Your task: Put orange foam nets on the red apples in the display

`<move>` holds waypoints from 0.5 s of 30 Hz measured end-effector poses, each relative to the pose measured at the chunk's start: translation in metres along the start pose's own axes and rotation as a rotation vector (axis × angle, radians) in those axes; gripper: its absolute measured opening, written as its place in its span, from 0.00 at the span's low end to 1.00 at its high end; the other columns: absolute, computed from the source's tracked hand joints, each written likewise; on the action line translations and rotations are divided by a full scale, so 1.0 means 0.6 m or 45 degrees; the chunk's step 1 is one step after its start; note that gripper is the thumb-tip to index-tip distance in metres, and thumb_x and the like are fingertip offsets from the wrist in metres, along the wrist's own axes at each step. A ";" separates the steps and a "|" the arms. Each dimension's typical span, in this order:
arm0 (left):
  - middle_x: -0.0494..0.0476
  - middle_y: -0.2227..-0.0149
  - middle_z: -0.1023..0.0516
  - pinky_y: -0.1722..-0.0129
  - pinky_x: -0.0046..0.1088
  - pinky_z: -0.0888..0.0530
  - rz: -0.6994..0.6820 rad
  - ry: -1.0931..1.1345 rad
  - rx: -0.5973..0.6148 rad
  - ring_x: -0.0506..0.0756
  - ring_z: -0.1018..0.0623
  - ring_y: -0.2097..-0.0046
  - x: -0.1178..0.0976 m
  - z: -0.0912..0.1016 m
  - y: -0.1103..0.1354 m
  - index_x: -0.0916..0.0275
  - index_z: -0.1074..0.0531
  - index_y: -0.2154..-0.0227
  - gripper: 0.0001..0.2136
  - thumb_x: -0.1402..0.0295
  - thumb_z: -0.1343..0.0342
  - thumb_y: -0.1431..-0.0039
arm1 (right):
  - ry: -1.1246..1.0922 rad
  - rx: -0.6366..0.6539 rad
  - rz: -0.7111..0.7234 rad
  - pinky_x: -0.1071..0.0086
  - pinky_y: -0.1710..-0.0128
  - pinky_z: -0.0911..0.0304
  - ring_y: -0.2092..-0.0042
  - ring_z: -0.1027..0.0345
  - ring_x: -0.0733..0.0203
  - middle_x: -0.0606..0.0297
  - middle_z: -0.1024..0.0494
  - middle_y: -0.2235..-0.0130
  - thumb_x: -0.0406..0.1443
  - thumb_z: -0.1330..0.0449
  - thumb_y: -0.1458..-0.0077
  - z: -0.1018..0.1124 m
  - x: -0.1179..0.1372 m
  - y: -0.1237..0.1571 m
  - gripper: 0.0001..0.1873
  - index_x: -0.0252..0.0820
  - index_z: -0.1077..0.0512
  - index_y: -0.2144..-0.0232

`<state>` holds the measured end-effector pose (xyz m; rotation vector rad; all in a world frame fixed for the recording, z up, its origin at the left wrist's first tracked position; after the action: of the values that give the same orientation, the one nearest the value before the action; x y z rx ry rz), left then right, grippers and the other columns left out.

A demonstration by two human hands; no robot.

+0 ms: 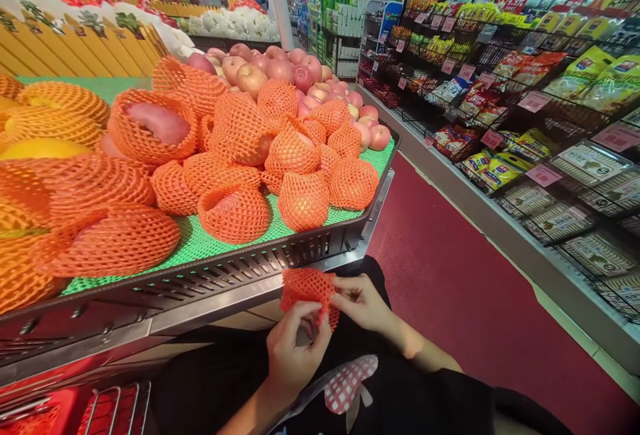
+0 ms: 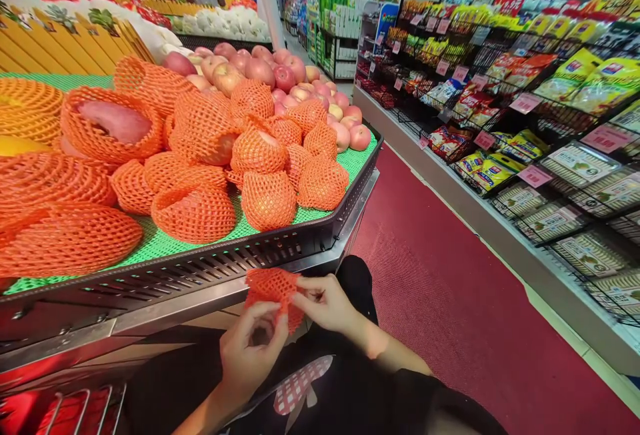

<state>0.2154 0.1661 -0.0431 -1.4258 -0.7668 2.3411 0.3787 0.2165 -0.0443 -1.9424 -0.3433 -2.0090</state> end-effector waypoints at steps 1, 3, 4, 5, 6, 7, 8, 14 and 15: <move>0.46 0.72 0.24 0.72 0.16 0.26 -0.062 -0.017 0.038 0.45 0.26 0.76 -0.002 -0.001 -0.001 0.60 0.28 0.59 0.09 0.78 0.41 0.39 | -0.186 -0.049 -0.112 0.73 0.78 0.64 0.79 0.63 0.73 0.75 0.49 0.82 0.50 0.35 0.42 -0.010 -0.002 0.001 0.19 0.38 0.19 0.65; 0.48 0.70 0.23 0.72 0.17 0.26 -0.173 -0.042 0.085 0.44 0.27 0.77 -0.004 -0.001 -0.004 0.61 0.28 0.58 0.10 0.79 0.41 0.39 | -0.527 -0.132 -0.248 0.74 0.79 0.58 0.79 0.58 0.72 0.74 0.44 0.81 0.54 0.32 0.47 -0.027 0.002 0.001 0.24 0.37 0.20 0.66; 0.49 0.69 0.22 0.71 0.17 0.26 -0.219 -0.047 0.085 0.44 0.26 0.76 -0.004 0.000 -0.004 0.62 0.28 0.58 0.10 0.80 0.41 0.39 | -0.646 -0.140 -0.269 0.74 0.78 0.52 0.78 0.52 0.71 0.72 0.39 0.80 0.56 0.32 0.47 -0.033 0.008 0.002 0.26 0.38 0.20 0.67; 0.50 0.68 0.21 0.70 0.18 0.25 -0.261 -0.052 0.064 0.45 0.26 0.76 -0.004 0.000 -0.005 0.62 0.27 0.58 0.09 0.80 0.41 0.39 | -0.729 -0.110 -0.265 0.73 0.74 0.44 0.75 0.43 0.67 0.67 0.33 0.78 0.58 0.34 0.46 -0.038 0.016 0.003 0.27 0.38 0.20 0.68; 0.51 0.68 0.20 0.69 0.18 0.25 -0.297 -0.059 0.033 0.45 0.25 0.76 -0.003 0.001 -0.005 0.62 0.26 0.60 0.08 0.80 0.41 0.39 | -0.786 -0.052 -0.242 0.69 0.68 0.37 0.70 0.36 0.62 0.63 0.28 0.74 0.60 0.38 0.44 -0.041 0.025 0.004 0.30 0.39 0.20 0.70; 0.51 0.68 0.19 0.68 0.18 0.24 -0.325 -0.063 0.002 0.45 0.25 0.76 -0.002 0.001 -0.004 0.63 0.26 0.61 0.08 0.80 0.41 0.39 | -0.828 0.020 -0.204 0.65 0.60 0.33 0.64 0.32 0.57 0.59 0.25 0.71 0.62 0.42 0.42 -0.042 0.035 0.005 0.32 0.39 0.20 0.71; 0.51 0.69 0.19 0.67 0.19 0.24 -0.351 -0.058 -0.017 0.45 0.24 0.76 -0.001 0.001 -0.004 0.63 0.25 0.62 0.07 0.80 0.41 0.39 | -0.868 0.087 -0.150 0.61 0.54 0.32 0.59 0.30 0.53 0.56 0.23 0.68 0.62 0.46 0.40 -0.041 0.043 0.006 0.33 0.40 0.20 0.72; 0.55 0.67 0.18 0.69 0.19 0.24 -0.481 0.137 0.047 0.48 0.18 0.70 -0.006 0.009 -0.008 0.64 0.27 0.61 0.07 0.81 0.43 0.39 | -0.679 0.069 0.165 0.57 0.48 0.34 0.54 0.28 0.49 0.57 0.19 0.60 0.46 0.35 0.51 -0.024 0.043 0.006 0.13 0.42 0.18 0.72; 0.55 0.68 0.18 0.69 0.20 0.25 -0.535 0.154 0.066 0.48 0.18 0.69 -0.008 0.011 -0.009 0.64 0.27 0.62 0.07 0.81 0.43 0.39 | -0.540 -0.051 0.177 0.59 0.49 0.34 0.56 0.28 0.51 0.58 0.18 0.60 0.41 0.33 0.52 -0.024 0.037 0.004 0.09 0.42 0.18 0.72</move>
<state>0.2116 0.1663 -0.0341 -1.2302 -0.8674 1.9250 0.3661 0.2073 -0.0227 -2.3420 -0.2576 -1.5206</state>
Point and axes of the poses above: each hand's wrist, its own y-axis away from the middle knuckle, its own z-axis out of the back of the hand, x = y × z, the point moved 1 cm from there along -y, towards the middle knuckle
